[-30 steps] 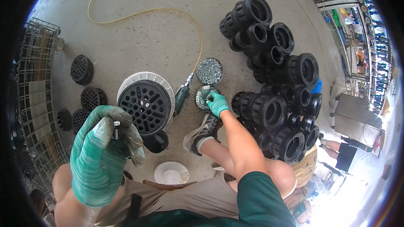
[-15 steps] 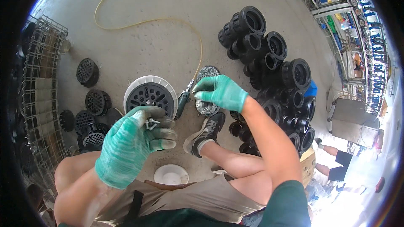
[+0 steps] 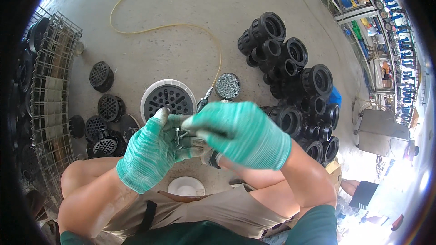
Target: The person picks up a black plastic component and a circular base from the floor, fits them together, and uses a pneumatic screwdriver to secure them with screws from a tray.
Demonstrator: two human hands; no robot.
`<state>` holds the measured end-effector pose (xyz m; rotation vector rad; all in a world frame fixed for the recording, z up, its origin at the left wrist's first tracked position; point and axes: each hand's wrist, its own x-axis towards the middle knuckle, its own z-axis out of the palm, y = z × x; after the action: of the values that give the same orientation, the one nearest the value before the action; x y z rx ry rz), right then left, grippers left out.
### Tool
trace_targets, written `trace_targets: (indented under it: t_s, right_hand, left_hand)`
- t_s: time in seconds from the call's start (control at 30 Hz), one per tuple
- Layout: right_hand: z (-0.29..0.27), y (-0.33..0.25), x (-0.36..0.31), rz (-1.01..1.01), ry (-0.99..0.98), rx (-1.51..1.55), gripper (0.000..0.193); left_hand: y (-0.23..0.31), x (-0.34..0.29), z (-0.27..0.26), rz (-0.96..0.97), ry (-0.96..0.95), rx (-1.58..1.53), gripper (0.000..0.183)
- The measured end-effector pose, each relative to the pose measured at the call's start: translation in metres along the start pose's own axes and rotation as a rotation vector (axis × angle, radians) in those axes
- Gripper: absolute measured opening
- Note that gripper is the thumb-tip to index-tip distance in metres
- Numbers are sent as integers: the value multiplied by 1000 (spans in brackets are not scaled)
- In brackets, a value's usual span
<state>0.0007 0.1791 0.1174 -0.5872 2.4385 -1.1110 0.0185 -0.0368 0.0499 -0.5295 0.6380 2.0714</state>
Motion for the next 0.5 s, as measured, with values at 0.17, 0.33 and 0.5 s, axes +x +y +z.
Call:
trace_targets:
  t_s: [0.17,0.33,0.5]
  right_hand:
    - [-2,82,14,444,161,254,23]
    - [80,285,-20,549,-220,-299,30]
    - [173,344,-27,675,-169,-394,36]
  left_hand:
    - [7,-10,-2,51,8,34,65]
    - [13,-4,3,91,74,54,64]
    - [23,-9,-3,136,206,125,64]
